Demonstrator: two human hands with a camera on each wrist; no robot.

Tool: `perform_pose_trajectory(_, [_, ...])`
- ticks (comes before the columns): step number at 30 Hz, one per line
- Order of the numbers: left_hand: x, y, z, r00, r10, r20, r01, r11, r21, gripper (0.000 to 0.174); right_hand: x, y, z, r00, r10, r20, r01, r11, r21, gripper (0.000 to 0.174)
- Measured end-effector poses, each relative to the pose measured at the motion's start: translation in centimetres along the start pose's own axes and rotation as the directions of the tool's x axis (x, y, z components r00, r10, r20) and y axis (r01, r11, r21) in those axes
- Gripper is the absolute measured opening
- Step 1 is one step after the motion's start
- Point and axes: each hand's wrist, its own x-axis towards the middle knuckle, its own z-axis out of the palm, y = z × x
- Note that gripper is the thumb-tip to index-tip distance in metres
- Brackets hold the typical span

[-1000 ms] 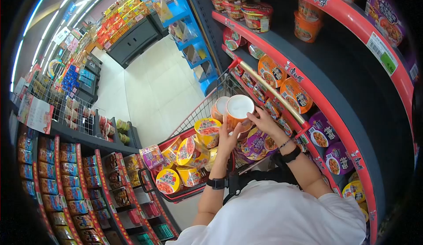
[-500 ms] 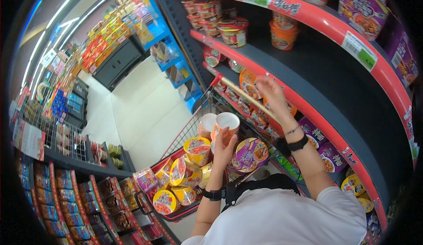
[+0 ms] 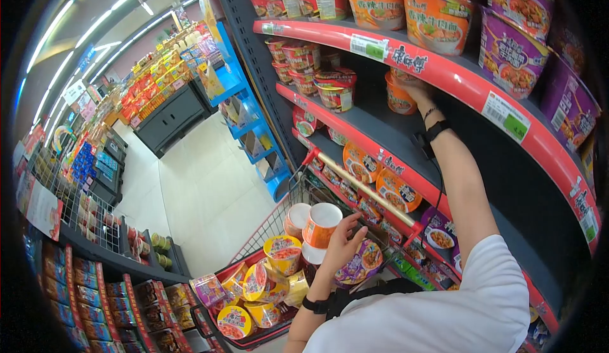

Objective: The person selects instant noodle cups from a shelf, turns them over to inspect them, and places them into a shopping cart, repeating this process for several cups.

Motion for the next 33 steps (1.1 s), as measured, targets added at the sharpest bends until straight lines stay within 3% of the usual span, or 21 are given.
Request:
perform_pose_trajectory(2, [-0.2, -0.6, -0.2, 0.998, -0.054, -0.015, 0.053, 0.998, -0.012, 0.045, -2.0, -0.7, -0.4, 0.995, -0.035, 0.096, 0.045, 0.993, -0.112, 0.091])
perform_pose_trajectory(4, [-0.1, -0.7, -0.2, 0.997, -0.071, -0.033, 0.069, 0.997, -0.040, 0.044, -2.8, -0.2, -0.2, 0.999, 0.040, -0.035, -0.048, 0.952, -0.301, 0.099])
perform_pose_trajectory(5, [0.0, -0.8, -0.3, 0.997, -0.075, -0.031, 0.073, 0.996, -0.058, 0.044, -1.8, 2.3, 0.2, 1.000, 0.015, -0.024, -0.021, 0.957, -0.290, 0.100])
perform_pose_trajectory(9, [0.1, -0.6, 0.1, 0.998, -0.062, -0.009, 0.062, 0.997, -0.038, 0.043, -2.7, 2.1, -0.8, 0.997, 0.058, -0.060, -0.073, 0.953, -0.295, 0.097])
perform_pose_trajectory(12, [0.1, -1.0, 0.9, 0.999, -0.049, 0.025, 0.050, 0.997, -0.066, 0.042, -4.6, 1.0, -2.6, 1.000, -0.020, -0.004, 0.017, 0.942, -0.336, 0.096])
perform_pose_trajectory(14, [0.3, -0.7, 1.5, 0.998, -0.030, 0.055, 0.033, 0.998, -0.047, 0.044, -6.3, 0.2, -3.9, 0.994, -0.041, 0.102, 0.066, 0.965, -0.254, 0.102])
perform_pose_trajectory(20, [0.1, -0.1, 3.5, 0.983, -0.007, 0.183, 0.011, 1.000, -0.020, 0.045, -11.2, -0.4, -8.0, 0.983, -0.061, 0.174, 0.111, 0.950, -0.293, 0.124])
perform_pose_trajectory(23, [-0.3, 0.6, 4.2, 0.973, -0.021, 0.230, 0.026, 0.999, -0.018, 0.046, -12.6, -1.4, -9.8, 0.965, -0.073, 0.253, 0.143, 0.951, -0.273, 0.124])
perform_pose_trajectory(27, [-0.6, -0.4, 4.9, 0.966, -0.006, 0.260, 0.025, 0.997, -0.071, 0.046, -11.6, -1.7, -8.2, 0.983, -0.100, 0.157, 0.120, 0.985, -0.127, 0.122])
perform_pose_trajectory(29, [-0.8, 0.1, 4.8, 0.965, 0.024, 0.260, -0.010, 0.998, -0.058, 0.045, -11.5, -2.5, -7.1, 0.999, -0.047, -0.020, 0.050, 0.975, 0.217, 0.117])
perform_pose_trajectory(33, [-1.3, 0.0, 3.8, 0.976, 0.030, 0.216, -0.016, 0.997, -0.069, 0.049, -14.2, -5.3, -6.4, 0.994, -0.104, 0.038, 0.099, 0.988, 0.119, 0.108])
